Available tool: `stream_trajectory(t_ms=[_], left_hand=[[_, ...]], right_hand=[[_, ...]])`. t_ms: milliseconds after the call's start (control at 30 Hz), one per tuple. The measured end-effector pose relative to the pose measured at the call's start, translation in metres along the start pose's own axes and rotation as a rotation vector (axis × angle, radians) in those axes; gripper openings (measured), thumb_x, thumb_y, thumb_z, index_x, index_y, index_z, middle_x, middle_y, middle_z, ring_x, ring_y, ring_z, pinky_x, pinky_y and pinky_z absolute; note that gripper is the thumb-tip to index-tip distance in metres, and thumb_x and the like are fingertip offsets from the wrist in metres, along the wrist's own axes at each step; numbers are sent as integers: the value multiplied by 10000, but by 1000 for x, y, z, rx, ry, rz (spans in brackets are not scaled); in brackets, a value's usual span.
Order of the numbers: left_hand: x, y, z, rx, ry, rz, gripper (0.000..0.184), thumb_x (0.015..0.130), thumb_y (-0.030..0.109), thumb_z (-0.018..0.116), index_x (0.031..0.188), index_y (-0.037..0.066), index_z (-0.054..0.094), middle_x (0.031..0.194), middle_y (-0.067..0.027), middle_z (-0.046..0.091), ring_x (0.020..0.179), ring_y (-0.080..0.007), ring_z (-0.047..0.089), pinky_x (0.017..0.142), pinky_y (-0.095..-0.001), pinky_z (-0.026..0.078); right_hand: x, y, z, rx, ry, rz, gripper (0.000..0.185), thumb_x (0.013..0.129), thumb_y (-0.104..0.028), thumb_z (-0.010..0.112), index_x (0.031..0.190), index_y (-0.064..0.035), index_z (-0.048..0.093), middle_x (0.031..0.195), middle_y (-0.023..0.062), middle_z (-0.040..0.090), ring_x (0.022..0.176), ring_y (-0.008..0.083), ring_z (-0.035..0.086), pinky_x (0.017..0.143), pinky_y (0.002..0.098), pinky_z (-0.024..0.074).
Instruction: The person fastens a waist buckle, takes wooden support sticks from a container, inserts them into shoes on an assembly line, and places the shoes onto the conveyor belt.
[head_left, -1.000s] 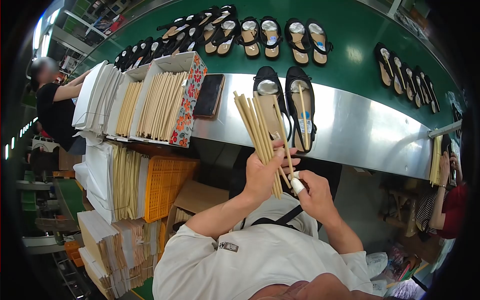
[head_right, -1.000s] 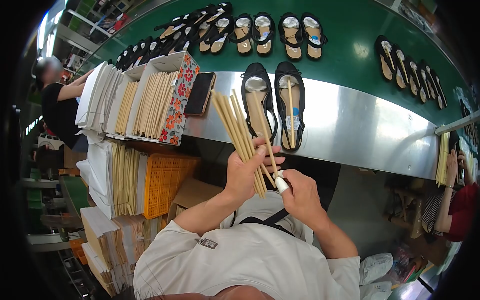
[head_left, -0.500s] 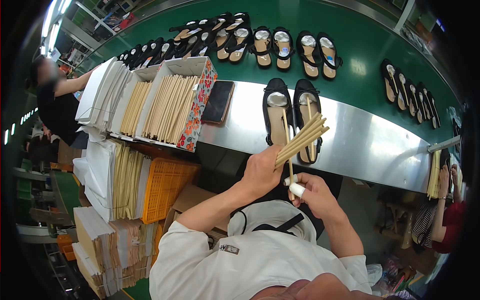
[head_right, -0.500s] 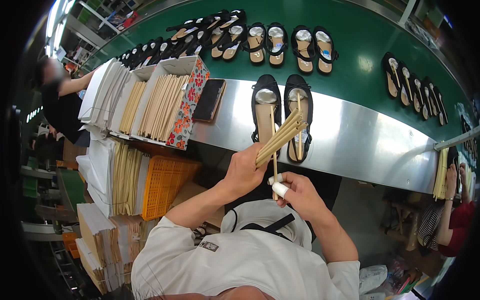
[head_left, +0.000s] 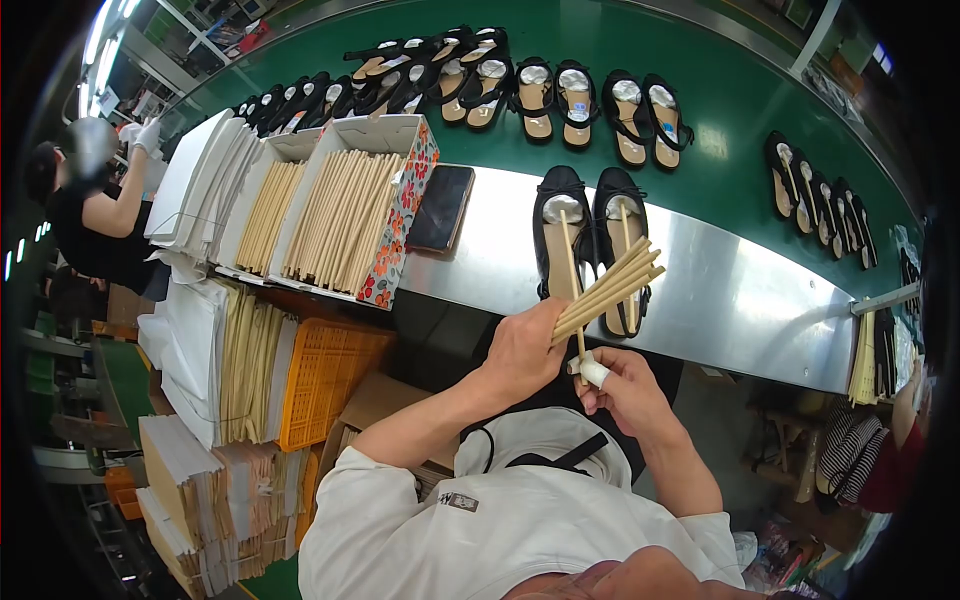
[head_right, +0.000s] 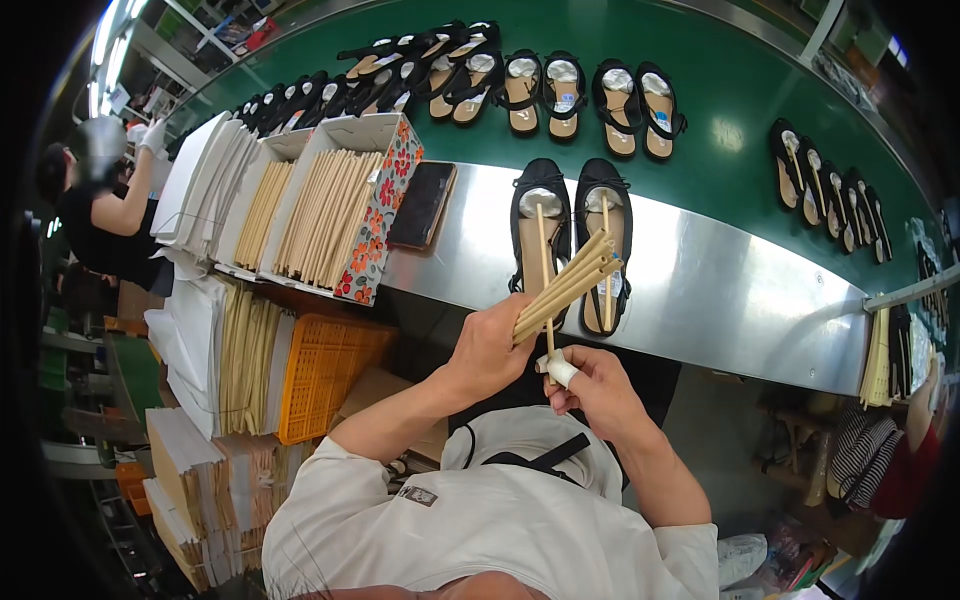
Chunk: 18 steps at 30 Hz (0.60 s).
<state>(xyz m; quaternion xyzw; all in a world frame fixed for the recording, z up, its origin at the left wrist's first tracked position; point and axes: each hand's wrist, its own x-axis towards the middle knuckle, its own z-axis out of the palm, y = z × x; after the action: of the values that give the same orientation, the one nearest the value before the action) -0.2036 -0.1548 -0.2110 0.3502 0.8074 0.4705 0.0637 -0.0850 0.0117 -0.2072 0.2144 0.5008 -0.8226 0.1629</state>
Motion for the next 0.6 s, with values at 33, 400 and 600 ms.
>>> stream_trajectory(t_ms=[33, 400, 600], left_hand=[[0, -1, 0, -2, 1, -2, 249, 931, -17, 678, 1180, -9, 672, 950, -204, 734, 851, -402, 739, 729, -418, 586], [1, 2, 0, -182, -61, -151, 279, 953, 41, 656, 1214, -44, 605, 902, -265, 704, 870, -475, 711, 731, -474, 570], [5, 7, 6, -387, -47, -465, 299, 1005, 140, 649, 1210, -72, 604, 843, -184, 722, 713, -305, 749, 651, -402, 581]], right_hand=[[1, 0, 0, -1, 0, 3, 162, 1055, -132, 593, 1039, -3, 690, 849, 41, 693, 648, 82, 623, 601, 240, 529], [13, 9, -1, 48, 47, -94, 155, 1037, -119, 615, 1000, 16, 682, 817, 54, 671, 616, 79, 594, 570, 233, 491], [20, 13, -1, 59, 40, -164, 142, 1035, -107, 619, 1007, 18, 680, 822, 59, 680, 616, 78, 594, 573, 229, 485]])
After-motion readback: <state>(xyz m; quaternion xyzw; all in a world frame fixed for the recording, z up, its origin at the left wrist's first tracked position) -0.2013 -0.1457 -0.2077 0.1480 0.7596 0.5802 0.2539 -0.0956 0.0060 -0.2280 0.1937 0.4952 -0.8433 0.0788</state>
